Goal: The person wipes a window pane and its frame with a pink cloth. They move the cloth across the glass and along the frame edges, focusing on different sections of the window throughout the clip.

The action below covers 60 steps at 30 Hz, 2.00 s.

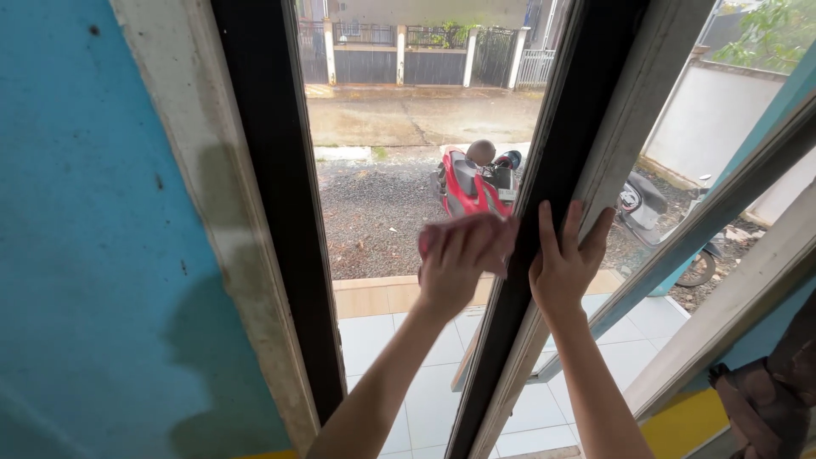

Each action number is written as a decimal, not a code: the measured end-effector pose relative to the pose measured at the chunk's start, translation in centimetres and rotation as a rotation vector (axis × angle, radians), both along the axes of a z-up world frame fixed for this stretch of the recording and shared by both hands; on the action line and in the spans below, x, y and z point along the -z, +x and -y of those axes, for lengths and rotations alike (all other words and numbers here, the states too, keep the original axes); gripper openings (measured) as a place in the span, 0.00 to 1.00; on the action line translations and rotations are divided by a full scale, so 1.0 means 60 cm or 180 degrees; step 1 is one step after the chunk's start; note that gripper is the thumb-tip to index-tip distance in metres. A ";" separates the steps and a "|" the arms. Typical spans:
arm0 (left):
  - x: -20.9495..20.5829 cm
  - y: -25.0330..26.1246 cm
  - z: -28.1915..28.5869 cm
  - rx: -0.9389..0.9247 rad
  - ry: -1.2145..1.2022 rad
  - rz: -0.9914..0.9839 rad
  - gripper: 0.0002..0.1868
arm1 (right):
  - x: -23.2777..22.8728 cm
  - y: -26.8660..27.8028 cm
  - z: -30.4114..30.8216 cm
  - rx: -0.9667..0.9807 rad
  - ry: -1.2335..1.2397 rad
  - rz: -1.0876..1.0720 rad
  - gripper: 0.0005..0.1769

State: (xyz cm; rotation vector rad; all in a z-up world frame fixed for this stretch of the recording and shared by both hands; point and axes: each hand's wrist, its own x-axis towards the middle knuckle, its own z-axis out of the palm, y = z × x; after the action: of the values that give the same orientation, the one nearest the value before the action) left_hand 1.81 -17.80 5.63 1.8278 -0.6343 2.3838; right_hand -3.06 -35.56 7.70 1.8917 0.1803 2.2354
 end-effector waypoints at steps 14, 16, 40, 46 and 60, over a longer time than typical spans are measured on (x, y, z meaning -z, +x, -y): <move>-0.105 -0.007 -0.032 0.0359 0.0364 -0.0328 0.27 | 0.011 0.003 0.001 0.0461 0.0169 -0.0073 0.28; -0.106 -0.008 -0.028 0.0264 0.0319 -0.0353 0.27 | 0.013 0.010 0.001 0.0439 -0.0037 -0.0109 0.29; 0.003 0.005 -0.009 -0.0150 -0.0019 -0.0184 0.23 | -0.023 -0.021 -0.034 -0.0197 -0.0320 -0.0243 0.29; -0.032 0.018 -0.020 -0.0214 0.0024 0.0122 0.24 | -0.026 -0.031 -0.036 -0.0163 -0.0327 -0.0178 0.28; -0.119 0.008 -0.003 -0.0147 -0.0234 0.0038 0.26 | -0.020 -0.018 -0.035 -0.0006 -0.0295 -0.0202 0.28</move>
State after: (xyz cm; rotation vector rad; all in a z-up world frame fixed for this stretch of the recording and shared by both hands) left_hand 2.29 -17.65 12.75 1.8194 -0.5038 2.4140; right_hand -4.14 -33.46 8.93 1.9154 0.2905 2.1309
